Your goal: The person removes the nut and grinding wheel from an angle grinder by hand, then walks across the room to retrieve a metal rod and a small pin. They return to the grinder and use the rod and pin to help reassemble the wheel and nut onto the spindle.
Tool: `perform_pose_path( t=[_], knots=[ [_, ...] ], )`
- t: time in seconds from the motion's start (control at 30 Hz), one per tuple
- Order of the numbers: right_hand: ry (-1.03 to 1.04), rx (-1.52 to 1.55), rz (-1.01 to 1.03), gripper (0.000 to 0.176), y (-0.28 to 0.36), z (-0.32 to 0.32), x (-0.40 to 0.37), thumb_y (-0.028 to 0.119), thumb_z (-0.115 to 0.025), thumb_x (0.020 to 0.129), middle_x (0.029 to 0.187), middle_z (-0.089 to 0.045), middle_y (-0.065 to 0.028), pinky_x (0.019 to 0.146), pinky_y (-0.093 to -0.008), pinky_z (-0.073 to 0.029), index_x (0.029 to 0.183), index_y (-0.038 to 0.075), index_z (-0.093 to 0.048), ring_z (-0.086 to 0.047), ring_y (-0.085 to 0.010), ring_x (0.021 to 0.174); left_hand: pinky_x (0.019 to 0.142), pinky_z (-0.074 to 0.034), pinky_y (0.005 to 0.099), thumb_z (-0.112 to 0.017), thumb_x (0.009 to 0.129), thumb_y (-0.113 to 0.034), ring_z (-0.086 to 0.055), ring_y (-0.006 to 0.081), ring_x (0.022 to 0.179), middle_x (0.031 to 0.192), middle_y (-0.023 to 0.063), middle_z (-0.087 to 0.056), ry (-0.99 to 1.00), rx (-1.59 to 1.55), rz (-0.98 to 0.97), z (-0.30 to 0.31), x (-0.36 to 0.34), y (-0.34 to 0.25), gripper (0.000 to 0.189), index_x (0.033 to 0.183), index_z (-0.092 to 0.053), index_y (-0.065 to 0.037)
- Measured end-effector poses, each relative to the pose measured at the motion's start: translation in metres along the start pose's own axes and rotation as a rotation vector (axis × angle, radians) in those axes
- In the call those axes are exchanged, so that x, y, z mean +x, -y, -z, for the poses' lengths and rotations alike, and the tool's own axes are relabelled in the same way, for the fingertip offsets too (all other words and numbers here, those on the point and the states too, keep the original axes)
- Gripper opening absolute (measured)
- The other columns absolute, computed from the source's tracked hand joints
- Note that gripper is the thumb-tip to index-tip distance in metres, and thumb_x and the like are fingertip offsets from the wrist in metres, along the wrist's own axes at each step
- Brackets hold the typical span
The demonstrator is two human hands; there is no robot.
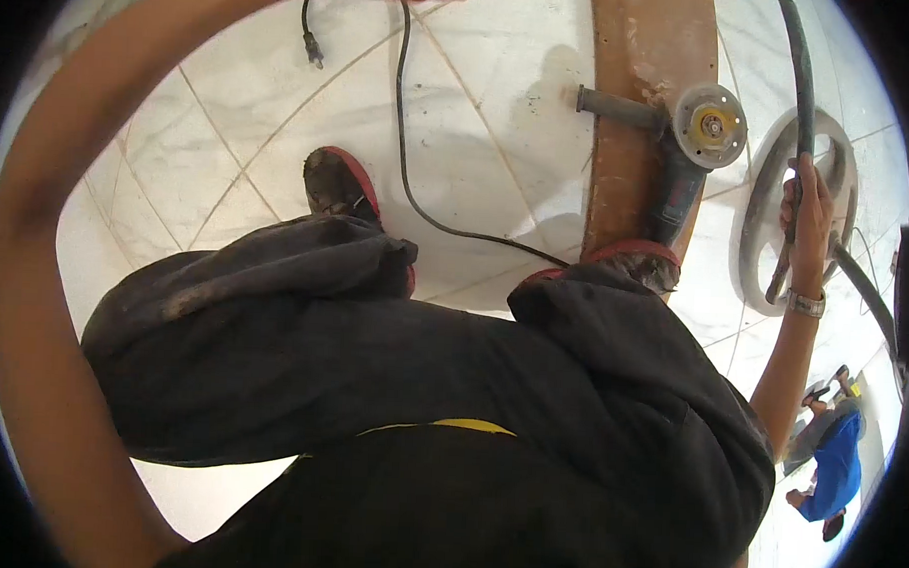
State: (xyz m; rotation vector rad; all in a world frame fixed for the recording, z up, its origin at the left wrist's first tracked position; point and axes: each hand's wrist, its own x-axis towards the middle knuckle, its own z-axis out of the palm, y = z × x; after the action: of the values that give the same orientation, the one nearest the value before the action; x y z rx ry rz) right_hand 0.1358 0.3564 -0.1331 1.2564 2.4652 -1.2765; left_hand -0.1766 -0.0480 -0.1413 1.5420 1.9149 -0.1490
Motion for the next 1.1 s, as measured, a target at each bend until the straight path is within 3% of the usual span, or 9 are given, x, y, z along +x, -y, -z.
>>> perform_pose_path(
  t=[0.13,0.2,0.33,0.43,0.6,0.73,0.83,1.0,1.1],
  knots=[
    [0.070,-0.035,0.171,0.042,0.011,0.006,-0.012,0.048,-0.055,0.099,0.061,-0.042,0.0080,0.043,-0.0182,-0.027,0.106,0.008,-0.066,-0.034,0.0005,0.048,0.081,-0.051,0.0390,-0.065,0.090,-0.021,-0.065,0.0266,0.090,0.091,0.0111,-0.066,-0.071,-0.383,0.142,-0.025,-0.088,-0.043,0.020,0.097,-0.070,-0.003],
    [0.175,0.050,0.045,0.035,0.034,-0.003,-0.025,0.042,-0.055,0.100,0.051,-0.036,0.0076,0.039,-0.0212,-0.024,0.078,0.016,-0.054,-0.032,-0.0008,0.043,0.078,-0.051,0.0376,-0.065,0.090,-0.021,-0.065,0.0249,0.086,0.088,0.0107,-0.066,-0.050,-0.183,0.072,-0.029,-0.154,-0.038,0.020,0.099,-0.070,-0.004],
    [0.242,-0.044,0.052,0.032,0.086,-0.048,-0.063,0.032,-0.057,0.099,0.052,-0.038,0.0062,0.036,-0.0238,-0.024,0.074,0.016,-0.046,-0.033,-0.0035,0.040,0.080,-0.053,0.0364,-0.063,0.093,-0.025,-0.067,0.0244,0.089,0.095,0.0111,-0.070,-0.386,-0.411,0.661,-0.068,-0.274,-0.025,0.025,0.108,-0.070,-0.007],
    [0.399,-0.092,0.008,0.027,0.107,-0.078,-0.073,0.031,-0.058,0.098,0.054,-0.040,0.0057,0.036,-0.0229,-0.024,0.081,0.012,-0.050,-0.034,-0.0040,0.042,0.085,-0.053,0.0367,-0.058,0.097,-0.031,-0.068,0.0270,0.097,0.106,0.0126,-0.072,-0.800,-0.412,1.104,-0.183,-0.365,-0.022,0.032,0.114,-0.070,-0.007],
    [0.523,-0.510,0.151,0.031,0.121,-0.075,-0.061,0.035,-0.054,0.100,0.063,-0.052,0.0005,0.043,-0.0282,-0.039,0.104,0.004,-0.060,-0.047,-0.0120,0.048,0.090,-0.050,0.0440,-0.056,0.094,-0.035,-0.065,0.0348,0.100,0.103,0.0146,-0.071,-0.350,-0.414,1.478,-0.432,-0.479,-0.141,0.035,0.110,-0.070,-0.007],
    [0.551,-0.767,0.294,0.034,0.143,-0.075,-0.034,0.035,-0.057,0.098,0.067,-0.055,-0.0062,0.050,-0.0342,-0.042,0.099,0.001,-0.060,-0.052,-0.0188,0.054,0.093,-0.047,0.0507,-0.069,0.086,-0.044,-0.061,0.0423,0.101,0.103,0.0214,-0.068,-0.564,-0.586,1.899,-0.591,-0.438,-0.306,0.061,0.132,-0.057,-0.007],
    [0.563,-0.908,0.468,0.036,0.152,-0.074,-0.003,0.035,-0.060,0.096,0.071,-0.058,-0.0112,0.055,-0.0387,-0.045,0.096,-0.001,-0.060,-0.055,-0.0238,0.059,0.115,-0.020,0.0616,-0.075,0.082,-0.043,-0.015,0.0590,0.140,0.150,0.0437,-0.013,-0.814,-0.912,2.024,-0.593,-0.349,-0.367,0.100,0.158,-0.018,-0.011],
    [0.472,-1.265,0.566,0.043,0.217,-0.135,-0.020,0.040,-0.061,0.094,0.090,-0.067,-0.0273,0.073,-0.0495,-0.050,0.100,-0.003,-0.063,-0.065,-0.0442,0.088,0.116,-0.011,0.0635,-0.071,0.088,-0.036,-0.009,0.0495,0.147,0.162,0.0215,-0.013,-0.586,-0.797,1.938,-0.638,-0.361,-0.366,0.095,0.158,-0.013,-0.011],
    [0.475,-1.175,0.770,0.041,0.246,-0.150,-0.049,0.040,-0.060,0.096,0.082,-0.067,-0.0238,0.065,-0.0466,-0.051,0.112,0.002,-0.060,-0.068,-0.0401,0.074,0.110,-0.016,0.0634,-0.067,0.091,-0.037,-0.018,0.0457,0.138,0.154,0.0158,-0.016,-0.385,-0.831,1.852,-0.682,-0.394,-0.358,0.082,0.150,-0.015,-0.014]
  ],
)
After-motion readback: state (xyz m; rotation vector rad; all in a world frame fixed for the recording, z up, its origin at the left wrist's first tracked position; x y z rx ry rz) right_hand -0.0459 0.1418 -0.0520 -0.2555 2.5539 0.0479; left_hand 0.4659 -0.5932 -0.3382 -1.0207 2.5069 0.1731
